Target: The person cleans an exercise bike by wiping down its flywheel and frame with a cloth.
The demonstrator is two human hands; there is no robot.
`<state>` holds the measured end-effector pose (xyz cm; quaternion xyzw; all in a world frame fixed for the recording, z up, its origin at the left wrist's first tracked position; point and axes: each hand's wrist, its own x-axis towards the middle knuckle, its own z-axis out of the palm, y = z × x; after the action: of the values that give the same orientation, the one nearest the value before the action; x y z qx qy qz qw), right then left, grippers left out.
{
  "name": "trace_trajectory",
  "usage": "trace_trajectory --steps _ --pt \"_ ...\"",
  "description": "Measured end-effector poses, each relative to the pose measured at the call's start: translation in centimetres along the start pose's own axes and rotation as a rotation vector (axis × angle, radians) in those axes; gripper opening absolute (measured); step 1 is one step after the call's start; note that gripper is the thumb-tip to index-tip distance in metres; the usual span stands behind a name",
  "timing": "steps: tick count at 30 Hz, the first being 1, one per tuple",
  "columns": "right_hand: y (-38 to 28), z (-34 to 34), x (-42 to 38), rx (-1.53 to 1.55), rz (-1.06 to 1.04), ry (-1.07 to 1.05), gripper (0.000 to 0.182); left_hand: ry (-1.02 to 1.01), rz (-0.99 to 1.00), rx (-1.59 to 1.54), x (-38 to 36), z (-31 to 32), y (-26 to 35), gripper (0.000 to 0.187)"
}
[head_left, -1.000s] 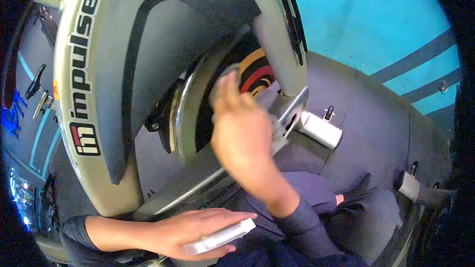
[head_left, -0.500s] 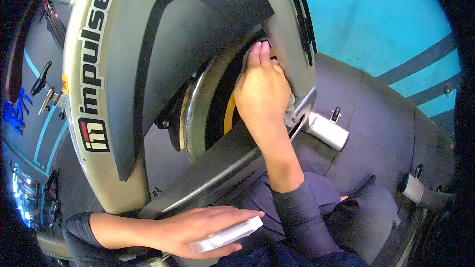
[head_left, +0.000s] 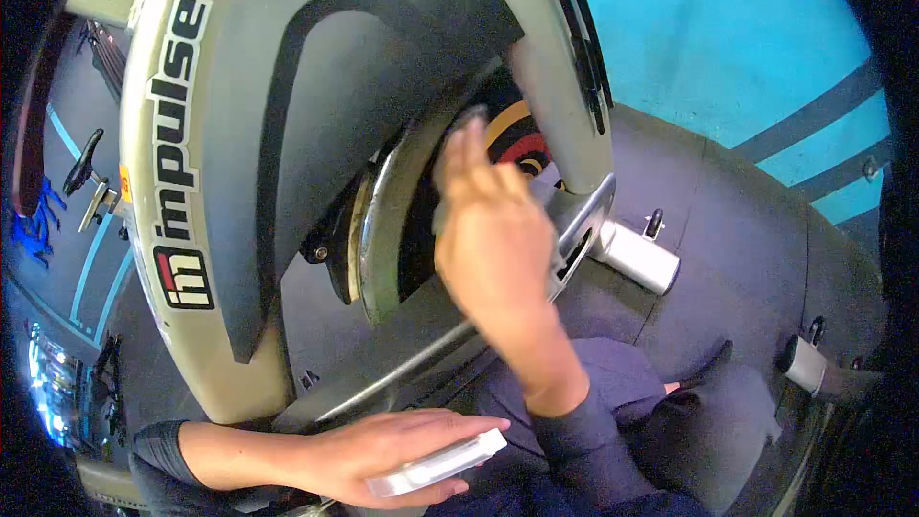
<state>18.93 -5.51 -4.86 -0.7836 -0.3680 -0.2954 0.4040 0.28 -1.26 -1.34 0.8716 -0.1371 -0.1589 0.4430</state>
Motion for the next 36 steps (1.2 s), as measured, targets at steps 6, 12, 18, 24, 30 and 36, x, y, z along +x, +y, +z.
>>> trace_trajectory --steps 6,12,18,24,30,36 --pt "2.9 1.5 1.9 -0.106 0.02 0.144 0.048 -0.007 -0.002 0.035 0.0 0.2 0.3 0.069" --pt "-0.3 0.5 -2.5 -0.129 -0.081 -0.003 0.051 -0.012 -0.011 0.019 0.0 0.1 0.2 0.069" --pt "0.0 0.6 -1.3 -0.153 -0.02 -0.055 0.041 0.011 0.0 0.023 0.0 0.0 0.2 0.069" --pt "4.3 2.4 1.8 -0.179 0.132 -0.055 0.043 0.021 0.017 0.013 -0.3 0.3 0.0 0.07" --pt "1.6 0.3 -1.1 -0.191 -0.067 -0.057 0.048 0.004 0.009 0.019 -0.1 0.3 -0.1 0.07" --pt "-0.3 -0.2 -1.5 -0.075 -0.09 -0.018 0.047 0.033 0.019 0.02 0.0 0.0 0.3 0.07"
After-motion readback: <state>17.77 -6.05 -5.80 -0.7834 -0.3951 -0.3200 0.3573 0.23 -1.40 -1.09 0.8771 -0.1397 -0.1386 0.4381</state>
